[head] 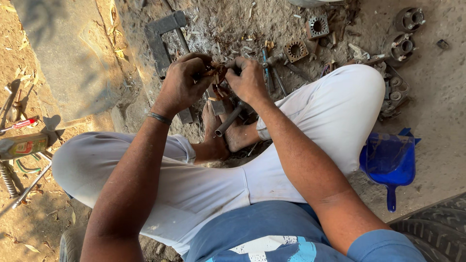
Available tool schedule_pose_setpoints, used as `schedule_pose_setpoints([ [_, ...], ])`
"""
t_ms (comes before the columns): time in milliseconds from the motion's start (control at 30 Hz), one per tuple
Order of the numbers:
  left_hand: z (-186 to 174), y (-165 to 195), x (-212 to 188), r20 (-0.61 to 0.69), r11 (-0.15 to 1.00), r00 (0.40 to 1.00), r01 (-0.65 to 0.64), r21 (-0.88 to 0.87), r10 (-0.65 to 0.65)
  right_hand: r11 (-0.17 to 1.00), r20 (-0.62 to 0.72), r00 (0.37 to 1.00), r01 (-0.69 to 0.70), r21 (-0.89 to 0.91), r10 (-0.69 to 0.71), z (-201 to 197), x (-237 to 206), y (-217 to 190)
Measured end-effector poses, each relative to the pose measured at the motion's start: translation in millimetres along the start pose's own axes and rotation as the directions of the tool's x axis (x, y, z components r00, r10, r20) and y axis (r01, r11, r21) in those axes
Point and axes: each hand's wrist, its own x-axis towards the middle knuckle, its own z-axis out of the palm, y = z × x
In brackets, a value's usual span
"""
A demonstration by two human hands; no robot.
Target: The person uses a hammer to break apart a metal housing clamped in a bench vise, then removes and separates the internal copper windings by hand. The separated copper pieces are placed into a nearby bucket.
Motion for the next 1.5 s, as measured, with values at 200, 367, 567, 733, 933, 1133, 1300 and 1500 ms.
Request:
schedule_pose_setpoints([
  [200, -3.9, -3.7, 5.6, 0.009, 0.984, 0.989, 0.149, -0.102, -0.149, 0.796, 0.112, 0.985, -0.174, 0.580, 0.134, -8.4, 3.9, 1.7],
  [367, -4.0, -7.9, 0.6, 0.041, 0.942, 0.964, 0.264, -0.209, -0.261, 0.872, 0.191, 0.977, -0.176, 0.457, 0.097, -1.2, 1.2, 1.4],
  [567, -1.9, -13.6, 2.1, 0.104, 0.787, 0.903, 0.415, -0.456, -0.416, 0.868, -0.025, 0.998, 0.065, 0.492, -0.060, -3.3, -1.5, 3.2],
  [733, 8.8, -15.3, -0.7, 0.100, 0.590, 0.870, 0.407, -0.698, -0.482, 0.835, 0.004, 0.989, 0.120, 0.537, -0.145, -0.2, -5.7, 2.6],
  [933, 18.2, -26.6, -6.4, 0.127, 0.405, 0.846, 0.374, -0.834, -0.519, 0.944, 0.163, 0.975, 0.092, 0.316, -0.150, 10.8, -12.1, 8.0],
  [1133, 24.0, -44.5, -10.2, 0.220, 0.252, 0.813, 0.405, -0.879, -0.539, 0.980, 0.218, 0.973, -0.034, -0.198, 0.078, 11.7, -9.4, 1.8],
  [1300, 20.7, -52.6, -9.1, 0.085, 0.586, 0.818, 0.476, -0.656, -0.569, 0.955, 0.372, 0.885, -0.221, -0.198, 0.282, 3.0, -10.8, -8.2],
  [1500, 15.1, -66.2, -4.4, -0.128, 0.939, 0.951, 0.243, -0.244, -0.280, 0.862, 0.562, 0.785, -0.452, 0.229, 0.262, -14.4, -6.2, -7.5],
])
